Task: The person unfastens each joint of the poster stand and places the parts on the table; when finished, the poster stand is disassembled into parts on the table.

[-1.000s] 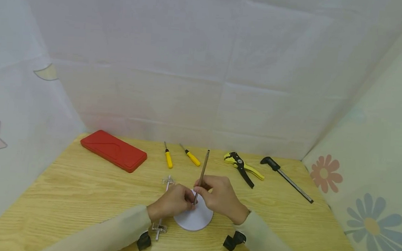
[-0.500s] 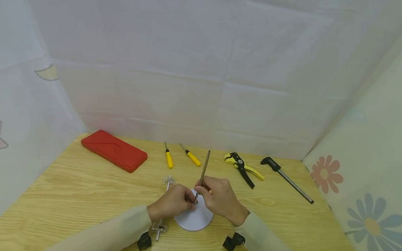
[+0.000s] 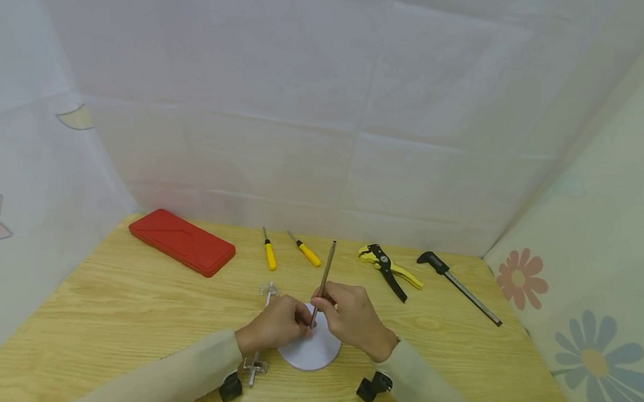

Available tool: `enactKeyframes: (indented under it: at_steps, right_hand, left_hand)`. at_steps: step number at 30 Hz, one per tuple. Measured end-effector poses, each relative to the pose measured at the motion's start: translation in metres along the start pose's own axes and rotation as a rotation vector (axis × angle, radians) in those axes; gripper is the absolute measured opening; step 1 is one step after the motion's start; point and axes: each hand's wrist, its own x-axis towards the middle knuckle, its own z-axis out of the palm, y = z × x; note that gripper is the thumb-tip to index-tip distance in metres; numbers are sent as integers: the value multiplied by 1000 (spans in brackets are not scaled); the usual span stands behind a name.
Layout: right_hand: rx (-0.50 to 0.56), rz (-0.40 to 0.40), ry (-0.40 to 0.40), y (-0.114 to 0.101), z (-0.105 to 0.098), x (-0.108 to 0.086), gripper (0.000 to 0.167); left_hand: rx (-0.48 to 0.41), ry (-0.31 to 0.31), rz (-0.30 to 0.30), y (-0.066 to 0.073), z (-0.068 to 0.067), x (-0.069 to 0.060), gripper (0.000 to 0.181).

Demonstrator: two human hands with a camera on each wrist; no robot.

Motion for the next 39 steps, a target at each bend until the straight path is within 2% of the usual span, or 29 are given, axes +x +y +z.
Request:
enactKeyframes:
  at_steps: [9,16,22,29,36,39]
  right_hand:
    - [0,-15,-3,0,-3,0,8]
    - [-2,-27,11,2,-1,-2,5]
    - [-12,-66,10,3,-1,0,7]
    - [-9,-32,17,1,-2,3,6]
    - [-26,-59,21,-2,-4,3,6]
    - [-17,-47,27,-2,-4,4,8]
  left_hand:
    - [18,-4,-3,-1,1,1,6]
    - [25,-21,3,-2,1,2,8]
    - [28,-20,-1,-2,1,1,8]
    - [37,-9,11,-1,0,1,7]
    - [27,-14,4,0,0,1,7]
    - [21,-16,6,1,0,1,8]
